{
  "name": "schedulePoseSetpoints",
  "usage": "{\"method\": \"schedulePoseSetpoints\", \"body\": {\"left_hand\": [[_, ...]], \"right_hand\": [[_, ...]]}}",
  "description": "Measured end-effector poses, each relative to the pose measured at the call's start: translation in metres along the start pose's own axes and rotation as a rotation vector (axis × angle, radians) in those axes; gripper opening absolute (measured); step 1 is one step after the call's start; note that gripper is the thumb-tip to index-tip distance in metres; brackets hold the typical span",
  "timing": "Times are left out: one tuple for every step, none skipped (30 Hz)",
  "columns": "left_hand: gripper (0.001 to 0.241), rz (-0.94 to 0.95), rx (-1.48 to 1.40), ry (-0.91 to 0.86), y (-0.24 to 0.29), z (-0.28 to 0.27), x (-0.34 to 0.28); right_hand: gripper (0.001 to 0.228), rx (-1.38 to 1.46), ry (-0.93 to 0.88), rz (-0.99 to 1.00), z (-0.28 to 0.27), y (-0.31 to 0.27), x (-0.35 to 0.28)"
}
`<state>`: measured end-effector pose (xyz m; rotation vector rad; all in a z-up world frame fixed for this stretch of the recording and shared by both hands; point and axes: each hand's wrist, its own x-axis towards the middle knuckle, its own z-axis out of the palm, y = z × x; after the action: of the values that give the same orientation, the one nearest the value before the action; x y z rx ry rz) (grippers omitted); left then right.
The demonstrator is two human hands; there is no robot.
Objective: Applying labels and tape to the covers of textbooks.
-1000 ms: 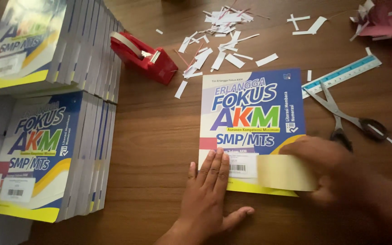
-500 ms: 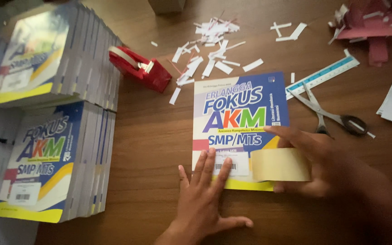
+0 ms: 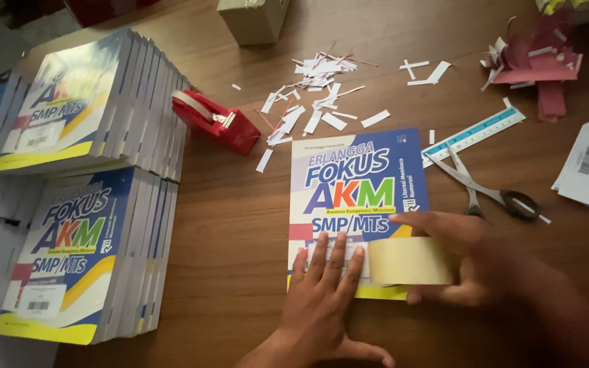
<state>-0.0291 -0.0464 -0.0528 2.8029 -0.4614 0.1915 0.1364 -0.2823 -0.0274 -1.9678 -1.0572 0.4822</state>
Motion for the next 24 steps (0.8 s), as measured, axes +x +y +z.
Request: {"method": "schedulePoseSetpoints", "body": {"left_hand": [[0.139,-0.011,-0.022,-0.039,0.0,-0.002,0.0],[0.141,-0.021,-0.044,-0.077,0.0,-0.004,0.001],[0.141,-0.019,-0.045,-0.082,0.004,-0.003,0.004],[0.144,-0.044,-0.116,-0.115,0.007,-0.002,0.008],[0.148,-0.067,-0.188,-0.147,0.011,0.0,0.013],[0.148,-0.062,-0.191,-0.151,0.012,0.003,0.013],[0.146,-0.049,-0.206,-0.074,0.014,0.007,0.014],[0.144,-0.037,-0.222,0.003,0.015,0.011,0.015],[0.144,-0.034,-0.227,-0.004,0.015,0.011,0.014],[0.147,-0.04,-0.187,-0.045,0.014,0.01,0.013],[0.15,-0.042,-0.147,-0.089,0.013,0.01,0.011],[0.15,-0.037,-0.15,-0.098,0.013,0.009,0.011],[0.15,-0.019,-0.116,-0.092,0.013,0.009,0.013],[0.15,-0.001,-0.081,-0.085,0.012,0.008,0.014],[0.15,0.007,-0.086,-0.086,0.011,0.01,0.014],[0.151,0.008,-0.082,-0.091,0.01,0.012,0.014],[0.153,0.001,-0.075,-0.093,0.009,0.014,0.012],[0.153,0.002,-0.076,-0.091,0.01,0.014,0.012],[0.153,0.002,-0.072,-0.041,0.011,0.014,0.013],[0.153,0.002,-0.067,0.009,0.012,0.013,0.013],[0.153,0.008,-0.071,0.01,0.011,0.013,0.013],[0.154,0.009,-0.054,-0.033,0.01,0.013,0.013],[0.156,0.008,-0.038,-0.075,0.01,0.013,0.013],[0.156,0.012,-0.042,-0.073,0.01,0.014,0.013]], "right_hand": [[0.096,-0.019,-0.001,0.03,0.0,-0.001,-0.001],[0.087,-0.037,-0.001,0.061,0.0,-0.002,-0.002],[0.087,-0.034,0.001,0.064,0.0,-0.001,-0.002],[0.075,-0.058,0.033,-0.007,0.0,0.0,-0.001],[0.065,-0.084,0.066,-0.077,0.0,0.002,-0.001],[0.065,-0.083,0.07,-0.072,0.003,0.003,-0.001],[0.066,-0.077,0.103,-0.12,0.006,0.005,-0.001],[0.067,-0.07,0.136,-0.168,0.009,0.007,-0.001],[0.067,-0.067,0.138,-0.16,0.008,0.005,-0.002],[0.068,-0.065,0.123,-0.145,0.007,0.004,-0.002],[0.069,-0.062,0.11,-0.13,0.006,0.003,-0.002],[0.069,-0.057,0.116,-0.121,0.005,0.0,-0.002],[0.065,-0.071,0.098,-0.134,0.003,-0.002,0.0],[0.062,-0.085,0.08,-0.147,0.0,-0.005,0.001],[0.062,-0.088,0.084,-0.14,-0.001,-0.004,0.001],[0.062,-0.108,0.046,-0.111,-0.001,-0.004,0.002],[0.062,-0.127,0.003,-0.089,-0.001,-0.003,0.003],[0.062,-0.129,0.002,-0.088,-0.002,-0.001,0.001],[0.063,-0.126,0.036,-0.099,-0.003,0.001,-0.001],[0.064,-0.123,0.07,-0.11,-0.004,0.003,-0.004],[0.064,-0.128,0.073,-0.106,-0.005,0.006,-0.005],[0.068,-0.142,0.059,-0.076,-0.005,0.009,-0.007],[0.072,-0.157,0.044,-0.047,-0.006,0.012,-0.009],[0.072,-0.162,0.044,-0.043,-0.007,0.006,-0.009]]}}
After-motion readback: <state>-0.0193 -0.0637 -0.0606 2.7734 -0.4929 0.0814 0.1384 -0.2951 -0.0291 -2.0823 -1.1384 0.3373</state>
